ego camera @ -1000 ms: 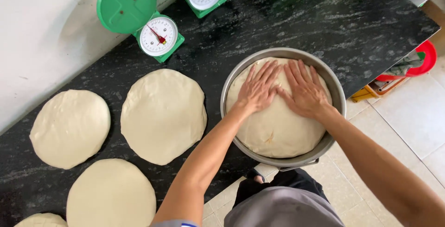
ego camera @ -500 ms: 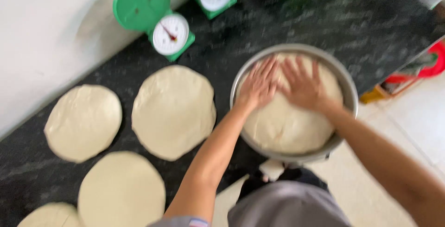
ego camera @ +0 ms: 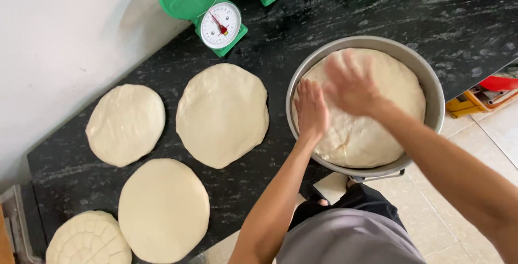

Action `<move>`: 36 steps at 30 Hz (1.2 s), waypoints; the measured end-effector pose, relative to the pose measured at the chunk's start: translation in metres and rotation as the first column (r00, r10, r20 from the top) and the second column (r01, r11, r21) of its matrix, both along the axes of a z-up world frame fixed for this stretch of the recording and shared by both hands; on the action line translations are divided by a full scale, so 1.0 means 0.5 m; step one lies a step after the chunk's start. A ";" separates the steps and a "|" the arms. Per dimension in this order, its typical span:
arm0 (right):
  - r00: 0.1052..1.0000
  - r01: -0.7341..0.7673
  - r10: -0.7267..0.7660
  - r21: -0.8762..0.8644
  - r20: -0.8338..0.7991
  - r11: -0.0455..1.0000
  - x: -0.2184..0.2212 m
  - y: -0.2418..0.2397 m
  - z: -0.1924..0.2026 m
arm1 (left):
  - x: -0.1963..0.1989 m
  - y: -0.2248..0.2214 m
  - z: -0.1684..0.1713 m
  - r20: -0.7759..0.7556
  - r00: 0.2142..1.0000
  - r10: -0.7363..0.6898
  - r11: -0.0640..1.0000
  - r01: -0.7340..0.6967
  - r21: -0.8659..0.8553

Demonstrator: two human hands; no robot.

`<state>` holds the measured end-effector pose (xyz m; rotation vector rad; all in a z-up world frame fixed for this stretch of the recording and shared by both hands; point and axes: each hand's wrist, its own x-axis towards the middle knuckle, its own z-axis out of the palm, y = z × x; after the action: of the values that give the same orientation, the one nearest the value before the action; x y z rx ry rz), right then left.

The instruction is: The recorder is preparing dough by flattening it, brushing it with oil, and using a machine to cut it into segments.

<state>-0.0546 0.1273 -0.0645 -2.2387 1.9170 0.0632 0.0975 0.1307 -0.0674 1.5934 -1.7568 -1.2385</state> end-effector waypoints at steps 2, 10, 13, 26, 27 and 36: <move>0.990 -0.076 0.071 -0.034 -0.124 0.996 0.026 -0.002 0.005 | 0.001 -0.009 -0.023 0.044 0.999 -0.030 1.000 0.030 0.009; 0.994 -0.102 0.099 0.045 0.050 0.994 0.058 0.029 0.036 | 0.045 0.009 -0.075 -0.290 0.957 0.030 1.000 -0.030 0.005; 0.979 -0.201 0.201 -0.009 -0.034 0.980 0.079 0.037 0.032 | 0.128 0.021 -0.030 -0.412 0.903 0.119 0.991 -0.131 -0.001; 0.834 -0.552 0.550 0.034 0.055 0.833 0.114 0.109 0.053 | 0.111 0.017 0.060 -0.472 0.676 0.566 0.823 -0.495 0.279; 0.788 -0.615 0.614 0.031 0.035 0.788 0.100 0.117 0.047 | 0.110 0.021 0.031 -0.478 0.643 0.599 0.800 -0.514 0.310; 0.644 -0.749 0.694 0.079 0.322 0.658 -0.021 0.039 0.064 | 0.095 0.054 0.032 -0.513 0.598 0.616 0.769 -0.598 0.226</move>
<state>-0.0649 0.1470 -0.0326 -2.5499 0.7249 0.0662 0.1450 0.1580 -0.0516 1.4432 -0.7135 -1.1989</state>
